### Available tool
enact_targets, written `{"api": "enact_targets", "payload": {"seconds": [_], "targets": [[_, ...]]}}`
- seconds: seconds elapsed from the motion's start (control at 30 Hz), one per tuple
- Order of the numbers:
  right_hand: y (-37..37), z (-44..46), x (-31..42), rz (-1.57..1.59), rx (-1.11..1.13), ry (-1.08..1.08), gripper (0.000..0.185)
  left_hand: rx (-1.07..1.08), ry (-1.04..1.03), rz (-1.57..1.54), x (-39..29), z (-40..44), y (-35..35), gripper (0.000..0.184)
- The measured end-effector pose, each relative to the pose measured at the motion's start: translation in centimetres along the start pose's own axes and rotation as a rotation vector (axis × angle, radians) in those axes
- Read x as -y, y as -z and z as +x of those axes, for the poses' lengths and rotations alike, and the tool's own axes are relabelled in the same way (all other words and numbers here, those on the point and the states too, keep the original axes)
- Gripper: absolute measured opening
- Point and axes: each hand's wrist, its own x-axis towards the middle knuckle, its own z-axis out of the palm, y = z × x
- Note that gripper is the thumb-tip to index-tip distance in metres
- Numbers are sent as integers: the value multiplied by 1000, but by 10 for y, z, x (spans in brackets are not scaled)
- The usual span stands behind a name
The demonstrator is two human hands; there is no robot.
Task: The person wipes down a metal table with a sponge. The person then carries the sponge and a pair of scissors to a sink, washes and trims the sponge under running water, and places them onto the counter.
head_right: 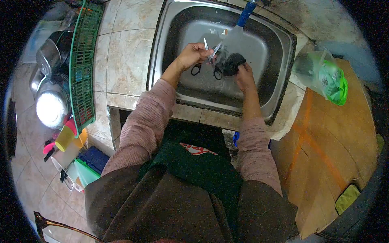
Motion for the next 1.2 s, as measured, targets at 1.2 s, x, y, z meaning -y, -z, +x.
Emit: {"api": "enact_targets", "payload": {"seconds": [1.2], "targets": [[-38, 26, -4, -825, 64, 111, 26, -237, -54, -244, -5, 15, -18, 7]]}}
